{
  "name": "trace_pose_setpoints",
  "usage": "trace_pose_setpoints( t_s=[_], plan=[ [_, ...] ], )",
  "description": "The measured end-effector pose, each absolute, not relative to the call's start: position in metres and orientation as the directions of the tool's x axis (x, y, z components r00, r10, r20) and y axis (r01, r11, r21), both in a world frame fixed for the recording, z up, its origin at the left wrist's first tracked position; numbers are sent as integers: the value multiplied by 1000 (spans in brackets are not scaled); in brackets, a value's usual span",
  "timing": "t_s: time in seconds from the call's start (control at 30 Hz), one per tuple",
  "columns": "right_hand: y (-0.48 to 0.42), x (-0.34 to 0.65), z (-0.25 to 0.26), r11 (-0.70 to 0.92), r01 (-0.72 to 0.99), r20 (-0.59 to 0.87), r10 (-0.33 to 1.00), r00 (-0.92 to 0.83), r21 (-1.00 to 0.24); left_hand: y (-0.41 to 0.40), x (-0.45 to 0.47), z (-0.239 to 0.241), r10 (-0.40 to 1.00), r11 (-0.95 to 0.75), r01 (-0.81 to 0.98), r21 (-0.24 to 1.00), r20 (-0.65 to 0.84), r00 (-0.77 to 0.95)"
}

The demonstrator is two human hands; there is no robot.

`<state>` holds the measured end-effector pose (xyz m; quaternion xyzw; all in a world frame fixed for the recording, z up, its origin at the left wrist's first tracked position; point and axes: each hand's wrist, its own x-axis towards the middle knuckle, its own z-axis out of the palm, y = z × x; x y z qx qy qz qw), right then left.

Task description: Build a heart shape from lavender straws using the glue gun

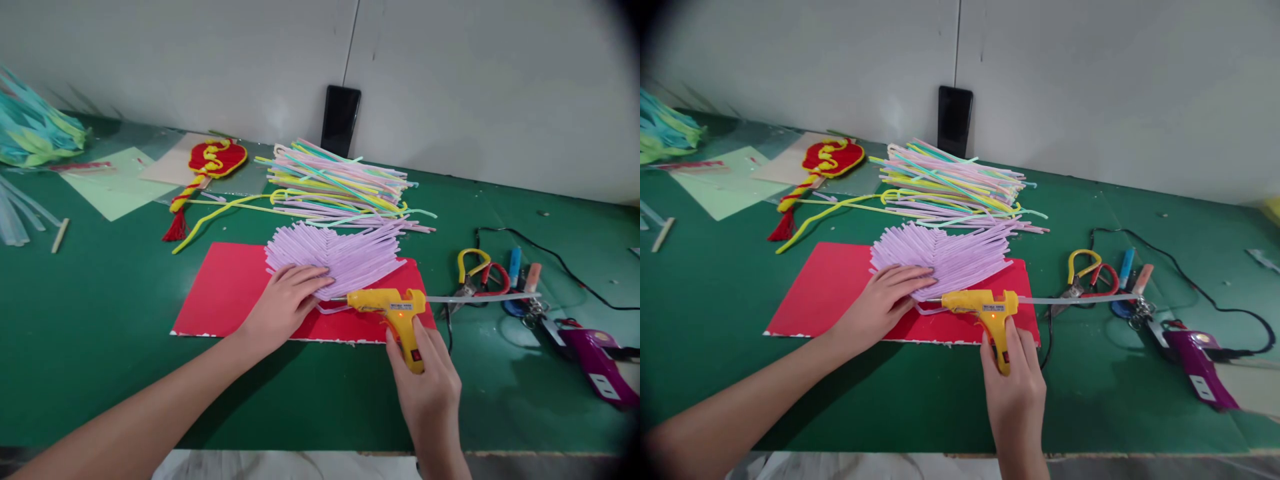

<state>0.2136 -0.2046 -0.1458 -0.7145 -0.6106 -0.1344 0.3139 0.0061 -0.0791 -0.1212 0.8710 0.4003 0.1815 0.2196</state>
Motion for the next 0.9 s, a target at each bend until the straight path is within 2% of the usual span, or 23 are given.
trace_pose_setpoints(
  t_s=[0.9],
  plan=[
    [-206, 220, -144, -104, 957, 576, 780, 246, -269, -79, 5, -124, 761, -606, 605, 517, 157, 629]
  ],
)
